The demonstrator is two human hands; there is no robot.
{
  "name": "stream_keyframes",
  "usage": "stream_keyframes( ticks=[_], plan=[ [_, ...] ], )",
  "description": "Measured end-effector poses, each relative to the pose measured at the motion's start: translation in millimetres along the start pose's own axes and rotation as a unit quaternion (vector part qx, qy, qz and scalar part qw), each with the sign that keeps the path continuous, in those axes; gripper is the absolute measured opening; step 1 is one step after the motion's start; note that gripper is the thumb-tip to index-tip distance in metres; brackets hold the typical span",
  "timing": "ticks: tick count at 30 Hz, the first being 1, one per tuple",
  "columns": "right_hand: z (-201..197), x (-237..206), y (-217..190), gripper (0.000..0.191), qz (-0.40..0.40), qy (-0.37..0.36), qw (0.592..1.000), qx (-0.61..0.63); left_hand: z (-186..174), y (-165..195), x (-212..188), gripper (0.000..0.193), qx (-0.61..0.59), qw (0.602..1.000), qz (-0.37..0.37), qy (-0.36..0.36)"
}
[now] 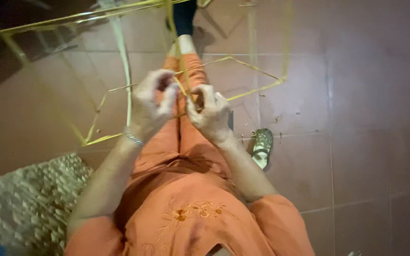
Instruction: The person sits on the floor with a bamboo strip frame across their lap and ties thin bamboo strips around the frame joints by hand, wrapping and tightening them at successive corners while rotating the frame to reach each side.
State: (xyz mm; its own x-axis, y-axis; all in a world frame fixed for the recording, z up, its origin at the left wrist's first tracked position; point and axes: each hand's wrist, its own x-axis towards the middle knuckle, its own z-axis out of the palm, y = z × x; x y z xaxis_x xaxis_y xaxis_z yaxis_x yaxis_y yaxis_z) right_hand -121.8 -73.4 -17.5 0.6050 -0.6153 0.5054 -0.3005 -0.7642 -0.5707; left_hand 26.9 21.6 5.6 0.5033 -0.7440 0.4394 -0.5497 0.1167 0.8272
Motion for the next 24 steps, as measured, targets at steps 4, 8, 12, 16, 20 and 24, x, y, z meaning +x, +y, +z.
stream_keyframes(
  ticks=[4,8,12,16,20,24],
  plan=[
    [-10.1,-3.2,-2.3,0.024,-0.024,-0.012,0.999,-0.024,27.1,5.3,-6.4,0.022,-0.019,0.999,-0.017,0.023],
    [-7.5,-10.2,-6.2,0.022,-0.055,-0.014,0.998,-0.038,30.0,-4.6,-11.7,0.014,-0.099,0.991,-0.079,0.037],
    [-2.6,-10.4,-11.1,0.019,-0.058,-0.016,0.998,-0.019,32.3,-17.8,-8.8,0.012,-0.118,0.985,-0.123,0.028],
    [-6.5,-8.3,-9.6,0.018,-0.057,-0.04,0.996,-0.049,33.7,-24.2,-3.5,0.01,-0.285,0.937,-0.198,-0.042],
    [-11.8,-6.0,-4.6,0.021,-0.028,-0.055,0.998,-0.03,35.8,-19.4,-3.0,0.01,-0.254,0.951,-0.163,-0.069],
    [-22.3,-3.8,-9.7,0.034,0.024,-0.083,0.995,0.042,36.7,-13.3,0.4,0.01,-0.255,0.954,-0.147,-0.056]
  ],
)
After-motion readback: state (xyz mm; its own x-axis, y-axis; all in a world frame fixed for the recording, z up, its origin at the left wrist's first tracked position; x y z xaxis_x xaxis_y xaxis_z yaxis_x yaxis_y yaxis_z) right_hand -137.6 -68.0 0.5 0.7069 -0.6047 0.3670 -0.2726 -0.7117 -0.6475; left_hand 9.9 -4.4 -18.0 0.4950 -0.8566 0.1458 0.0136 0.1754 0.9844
